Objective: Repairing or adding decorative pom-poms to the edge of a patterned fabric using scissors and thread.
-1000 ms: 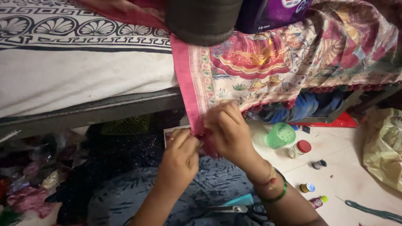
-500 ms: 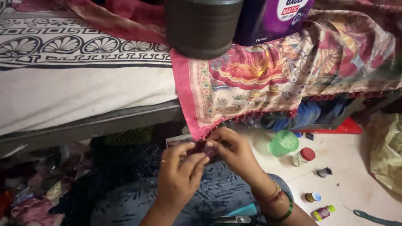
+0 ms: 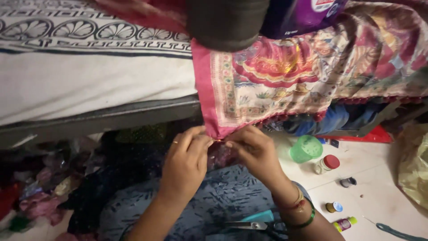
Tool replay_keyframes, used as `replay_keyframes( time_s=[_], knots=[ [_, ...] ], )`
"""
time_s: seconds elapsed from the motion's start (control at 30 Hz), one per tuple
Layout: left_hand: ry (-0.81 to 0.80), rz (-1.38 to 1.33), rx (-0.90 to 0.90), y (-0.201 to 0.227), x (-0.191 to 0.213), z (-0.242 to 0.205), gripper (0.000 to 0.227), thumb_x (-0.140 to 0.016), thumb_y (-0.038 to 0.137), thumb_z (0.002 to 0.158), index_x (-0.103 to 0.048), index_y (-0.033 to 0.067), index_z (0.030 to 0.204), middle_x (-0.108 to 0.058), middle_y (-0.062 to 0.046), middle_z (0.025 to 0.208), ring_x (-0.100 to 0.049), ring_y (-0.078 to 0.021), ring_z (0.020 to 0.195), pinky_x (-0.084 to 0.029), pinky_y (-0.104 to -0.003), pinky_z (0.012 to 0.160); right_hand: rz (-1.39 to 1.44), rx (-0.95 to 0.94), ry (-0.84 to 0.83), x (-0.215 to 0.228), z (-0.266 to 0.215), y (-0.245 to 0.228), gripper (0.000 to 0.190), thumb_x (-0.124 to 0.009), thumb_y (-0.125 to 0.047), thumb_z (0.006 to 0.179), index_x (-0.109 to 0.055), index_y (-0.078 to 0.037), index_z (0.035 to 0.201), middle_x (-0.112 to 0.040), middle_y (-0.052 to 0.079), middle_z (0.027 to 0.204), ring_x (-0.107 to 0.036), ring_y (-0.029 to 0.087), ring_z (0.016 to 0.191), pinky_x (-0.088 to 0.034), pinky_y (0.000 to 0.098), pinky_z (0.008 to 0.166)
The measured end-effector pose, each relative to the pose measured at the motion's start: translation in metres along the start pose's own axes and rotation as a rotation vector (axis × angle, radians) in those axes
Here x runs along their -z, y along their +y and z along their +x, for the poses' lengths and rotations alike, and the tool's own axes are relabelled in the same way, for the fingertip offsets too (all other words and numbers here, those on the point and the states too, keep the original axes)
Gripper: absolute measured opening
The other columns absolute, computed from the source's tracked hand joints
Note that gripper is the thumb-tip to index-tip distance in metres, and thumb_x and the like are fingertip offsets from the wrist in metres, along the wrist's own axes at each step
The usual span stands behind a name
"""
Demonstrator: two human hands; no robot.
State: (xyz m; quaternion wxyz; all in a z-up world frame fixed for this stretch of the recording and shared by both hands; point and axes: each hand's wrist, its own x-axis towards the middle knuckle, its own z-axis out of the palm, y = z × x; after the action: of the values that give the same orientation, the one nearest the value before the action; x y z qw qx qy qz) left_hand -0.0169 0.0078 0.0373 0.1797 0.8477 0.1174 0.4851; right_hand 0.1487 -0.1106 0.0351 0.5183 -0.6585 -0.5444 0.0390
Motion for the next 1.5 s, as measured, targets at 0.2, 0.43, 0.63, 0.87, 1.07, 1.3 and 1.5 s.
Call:
replay_keyframes(
  time_s=[0.2,0.43,0.63,0.87,1.07,1.3,1.5],
  knots=[
    [-0.004,-0.045,0.059,-0.005,-0.007,-0.009,0.019,-0.068,-0.001,0.086,-0.073,0.0037,0.104,-0.07,-0.013,0.102,-0.065,-0.0333,0.096,-0.053,-0.042,0.087,0.013,0.053,-0.011,0.002,0.0,-0.006,0.009,-0.075,-0.003,0.088,-0.073,-0.001,0.096,-0.068,0.005,0.092,-0.063,0.015,0.084,-0.05,0.027,0.073],
    [0.07,-0.145,0.182,-0.008,-0.005,-0.001,0.008,-0.077,0.007,0.083,-0.074,0.0054,0.09,-0.073,-0.01,0.093,-0.068,-0.0296,0.084,-0.054,-0.038,0.075,0.03,0.009,-0.008,-0.002,-0.003,-0.004,0.008,-0.072,-0.002,0.09,-0.073,-0.001,0.098,-0.065,0.008,0.093,-0.065,0.019,0.084,-0.053,0.0301,0.073],
    [0.007,-0.302,0.461,-0.011,-0.02,0.004,0.011,-0.077,0.009,0.082,-0.067,0.0034,0.081,-0.071,-0.009,0.08,-0.069,-0.0241,0.065,-0.051,-0.036,0.054,-0.055,0.061,-0.069,-0.005,0.004,-0.018,0.024,-0.058,0.011,0.085,-0.07,-0.002,0.103,-0.063,0.013,0.097,-0.065,0.029,0.089,-0.053,0.0331,0.075],
    [0.054,-0.26,0.395,-0.029,-0.039,-0.003,0.013,-0.075,0.007,0.084,-0.063,0.0033,0.081,-0.069,-0.009,0.078,-0.066,-0.0211,0.067,-0.05,-0.034,0.058,-0.113,0.188,-0.083,-0.008,0.004,-0.005,0.034,-0.054,0.015,0.074,-0.068,-0.003,0.099,-0.062,0.013,0.099,-0.065,0.031,0.094,-0.053,0.0347,0.08],
    [-0.092,-1.081,0.866,-0.028,-0.05,-0.016,0.009,-0.067,0.009,0.092,-0.063,0.007,0.083,-0.074,-0.006,0.081,-0.067,-0.0144,0.074,-0.053,-0.03,0.072,-0.108,0.11,0.006,-0.002,-0.007,0.0,0.033,-0.057,0.014,0.078,-0.071,-0.003,0.103,-0.063,0.013,0.098,-0.067,0.03,0.089,-0.054,0.035,0.075],
    [0.033,-0.458,0.41,-0.012,-0.045,-0.013,0.009,-0.081,0.007,0.081,-0.077,0.0055,0.089,-0.072,-0.005,0.081,-0.066,-0.0147,0.075,-0.051,-0.026,0.071,-0.19,0.137,0.0,0.003,-0.016,-0.004,0.017,-0.075,0.003,0.082,-0.07,-0.002,0.098,-0.064,0.01,0.089,-0.067,0.027,0.077,-0.054,0.035,0.066],
    [0.041,-0.406,0.329,-0.001,-0.042,-0.012,0.011,-0.078,0.004,0.084,-0.073,0.0031,0.093,-0.07,-0.006,0.082,-0.066,-0.0135,0.071,-0.052,-0.026,0.066,-0.182,0.271,0.073,0.002,-0.002,-0.017,0.019,-0.072,0.005,0.085,-0.07,-0.004,0.101,-0.063,0.01,0.096,-0.066,0.026,0.084,-0.054,0.033,0.071]
  ],
)
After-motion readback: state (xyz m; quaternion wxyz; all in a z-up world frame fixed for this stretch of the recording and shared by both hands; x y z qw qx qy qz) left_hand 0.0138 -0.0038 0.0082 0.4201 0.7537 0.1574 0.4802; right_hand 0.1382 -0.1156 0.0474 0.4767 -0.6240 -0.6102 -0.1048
